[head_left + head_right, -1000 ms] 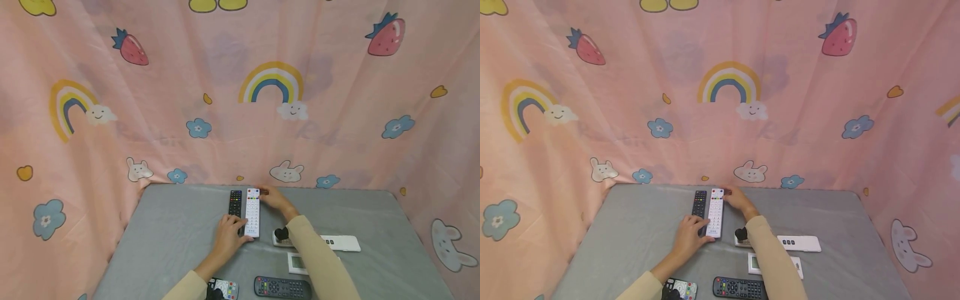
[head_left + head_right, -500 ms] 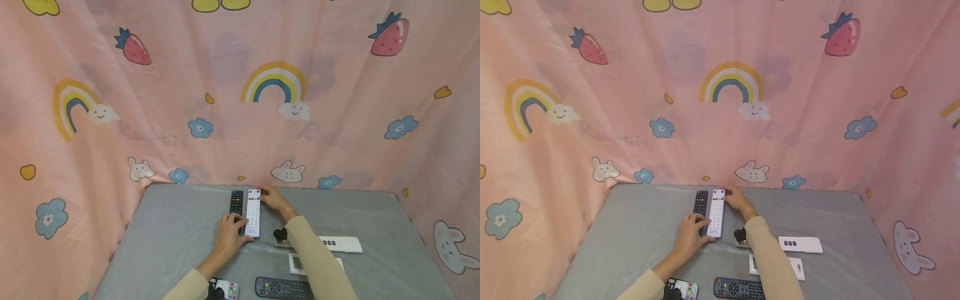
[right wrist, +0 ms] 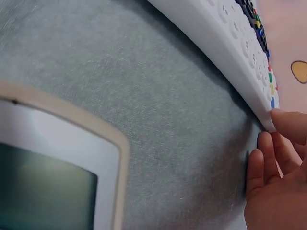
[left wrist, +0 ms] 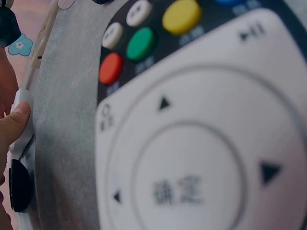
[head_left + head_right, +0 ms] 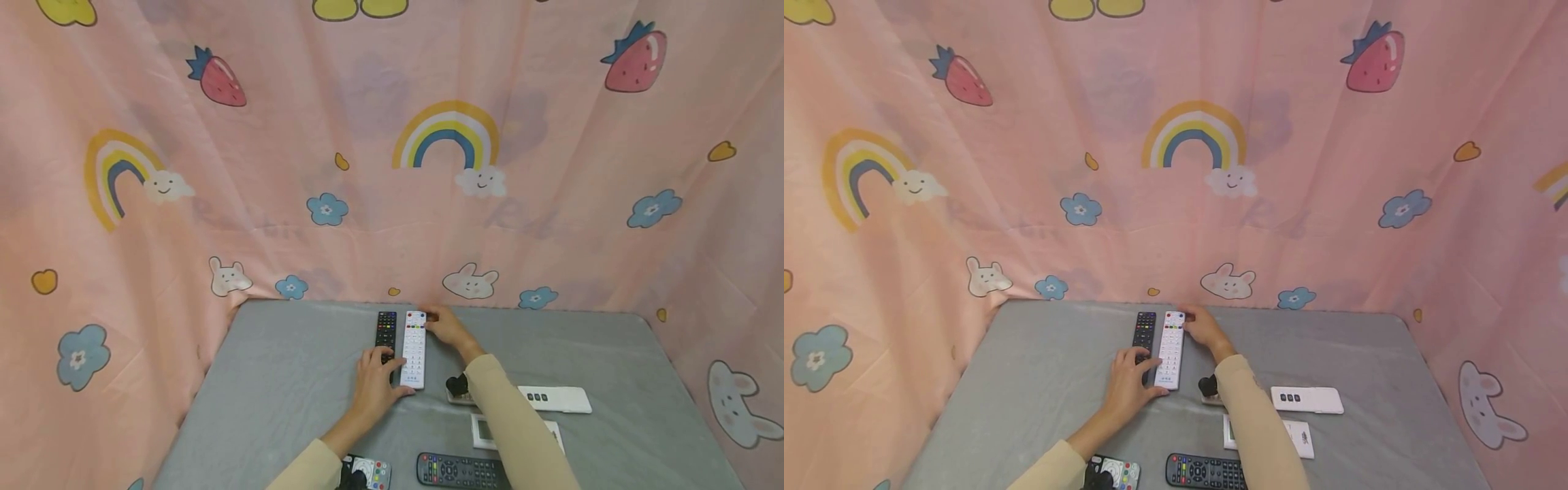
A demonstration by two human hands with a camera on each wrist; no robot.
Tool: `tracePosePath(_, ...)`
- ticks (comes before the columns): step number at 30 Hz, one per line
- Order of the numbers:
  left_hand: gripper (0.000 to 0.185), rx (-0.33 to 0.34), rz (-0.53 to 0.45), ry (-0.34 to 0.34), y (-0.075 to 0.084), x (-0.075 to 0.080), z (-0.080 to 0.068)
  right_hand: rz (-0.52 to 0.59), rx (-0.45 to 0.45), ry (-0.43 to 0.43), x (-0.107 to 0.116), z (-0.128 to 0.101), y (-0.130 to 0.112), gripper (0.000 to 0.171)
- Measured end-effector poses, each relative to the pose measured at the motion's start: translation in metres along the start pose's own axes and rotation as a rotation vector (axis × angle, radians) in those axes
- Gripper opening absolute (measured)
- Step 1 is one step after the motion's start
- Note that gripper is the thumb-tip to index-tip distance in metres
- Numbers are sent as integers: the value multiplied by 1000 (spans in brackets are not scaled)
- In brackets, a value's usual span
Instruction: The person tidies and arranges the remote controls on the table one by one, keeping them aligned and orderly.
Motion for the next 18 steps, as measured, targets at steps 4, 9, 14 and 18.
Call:
tracePosePath(4, 60, 11, -12, -6, 0, -1, 0, -10, 3, 27, 0, -1, 0, 43)
tracePosePath(9, 61, 19, -17, -12, -1, -2, 0, -10, -4, 42, 0, -4, -1, 41)
tracePosePath(14, 61, 22, -27, -12, -1, -1, -1, -17, -3, 42, 0, -3, -1, 41)
tracePosePath(18, 61, 23, -32, -13, 0, 0, -1, -18, -11, 43, -1, -3, 0, 42)
Point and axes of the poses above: each hand's wrist, its own z-axis towards the middle knuckle, its own x-axis out of the back of the hand, y = z × x, the point moved 5 cm from there along z, towards the middle knuckle
